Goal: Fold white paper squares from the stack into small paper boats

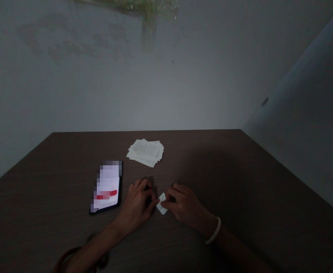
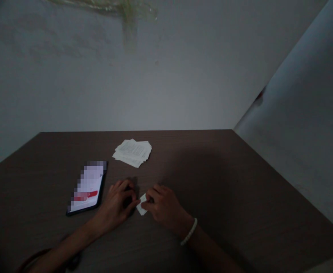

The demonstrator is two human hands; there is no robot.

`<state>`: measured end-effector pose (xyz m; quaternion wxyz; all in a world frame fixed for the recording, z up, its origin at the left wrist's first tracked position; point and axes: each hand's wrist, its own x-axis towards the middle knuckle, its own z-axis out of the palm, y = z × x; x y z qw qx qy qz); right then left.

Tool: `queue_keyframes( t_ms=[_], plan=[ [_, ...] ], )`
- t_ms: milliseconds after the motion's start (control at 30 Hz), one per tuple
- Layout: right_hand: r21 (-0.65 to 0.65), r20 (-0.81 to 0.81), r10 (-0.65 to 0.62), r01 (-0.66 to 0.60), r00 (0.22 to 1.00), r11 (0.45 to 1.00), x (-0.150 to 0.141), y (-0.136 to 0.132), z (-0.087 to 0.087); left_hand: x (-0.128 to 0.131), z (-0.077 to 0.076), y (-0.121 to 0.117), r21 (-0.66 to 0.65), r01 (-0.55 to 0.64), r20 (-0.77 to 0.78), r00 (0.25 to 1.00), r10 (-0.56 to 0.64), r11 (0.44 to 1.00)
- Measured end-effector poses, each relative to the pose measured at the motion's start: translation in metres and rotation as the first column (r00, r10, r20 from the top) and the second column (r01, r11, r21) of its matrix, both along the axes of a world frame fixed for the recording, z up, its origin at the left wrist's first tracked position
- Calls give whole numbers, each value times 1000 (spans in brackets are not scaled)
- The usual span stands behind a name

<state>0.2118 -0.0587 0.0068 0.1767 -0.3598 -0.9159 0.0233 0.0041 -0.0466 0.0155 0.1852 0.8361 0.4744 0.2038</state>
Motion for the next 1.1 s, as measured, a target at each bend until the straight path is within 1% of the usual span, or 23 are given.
queue_keyframes(
  t_ms=[133, 233, 333, 400, 500, 600, 767, 867, 1000, 1100],
  plan=[
    [-48, -39, 2, -4, 999, 999, 1, 1, -1, -1, 1, -1, -2, 7, 11, 1000, -7, 1000],
    [-85, -63, -1, -4, 998, 996, 0, 1, -1, -4, 4, 0, -17, 52, -2, 999, -52, 999],
    [-99, -72, -14, 7, 997, 995, 0, 0, -2, -9, 10, 3, 4, 144, -44, 989, -144, 990],
    [-96, -79, -21, 13, 997, 995, 0, 0, -4, -13, 15, 6, 12, 255, -91, 963, -253, 967],
    [-91, -86, -25, 17, 996, 996, -1, -1, -5, -16, 21, 9, 32, 368, -128, 924, -361, 929],
    [-99, -90, -34, 25, 995, 995, -1, -2, -4, -17, 25, 9, 36, 426, -123, 900, -419, 904],
    [-112, -90, -55, 45, 994, 993, -1, -3, -2, -17, 31, 7, 34, 448, -86, 892, -444, 893],
    [-120, -89, -57, 46, 994, 992, -2, -3, -4, -18, 32, 7, 28, 456, -85, 888, -452, 890],
    [-129, -83, -68, 57, 994, 990, -3, -3, -5, -18, 24, 9, 46, 417, -117, 905, -410, 908],
    [-141, -86, -71, 59, 994, 988, -2, -3, -4, -17, 16, 9, 65, 410, -117, 909, -401, 910]
  ],
)
